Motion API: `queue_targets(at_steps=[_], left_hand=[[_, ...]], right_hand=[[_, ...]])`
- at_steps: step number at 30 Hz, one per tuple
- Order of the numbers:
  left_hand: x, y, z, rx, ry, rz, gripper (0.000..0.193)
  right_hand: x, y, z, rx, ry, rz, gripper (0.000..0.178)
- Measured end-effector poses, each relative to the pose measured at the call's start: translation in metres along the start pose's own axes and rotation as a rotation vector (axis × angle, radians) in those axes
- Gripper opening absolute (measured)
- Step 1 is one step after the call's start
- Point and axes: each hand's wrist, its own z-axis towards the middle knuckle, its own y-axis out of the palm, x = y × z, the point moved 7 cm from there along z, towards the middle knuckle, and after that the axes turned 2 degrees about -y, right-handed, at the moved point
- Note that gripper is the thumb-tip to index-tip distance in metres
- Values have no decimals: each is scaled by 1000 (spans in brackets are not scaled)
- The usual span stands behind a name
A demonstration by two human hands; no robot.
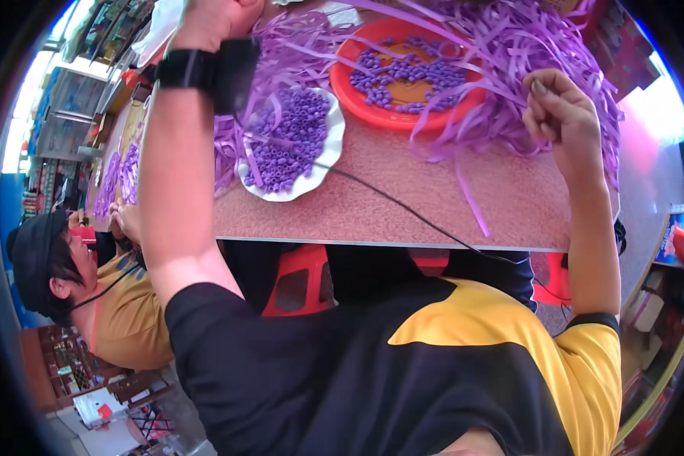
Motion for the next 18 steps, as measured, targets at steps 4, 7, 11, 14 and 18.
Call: queue_targets(at_steps=[4,7,11,14,18], left_hand=[[-8,-94,35,302,-55,167,11],[10,-99,27,598,283,671,12],[-18,-118,42,471,198,572,8],[-1,-109,39,496,217,623,6],[18,-121,42,584,370,674,19]], right_hand=[[8,14,-6,37,-26,-246,14],[2,7,-7,113,-94,-466,14],[10,-2,-5,132,-15,-583,14],[-3,5,-7,144,-170,-502,14],[-3,-2,-6,167,-242,-547,16]])
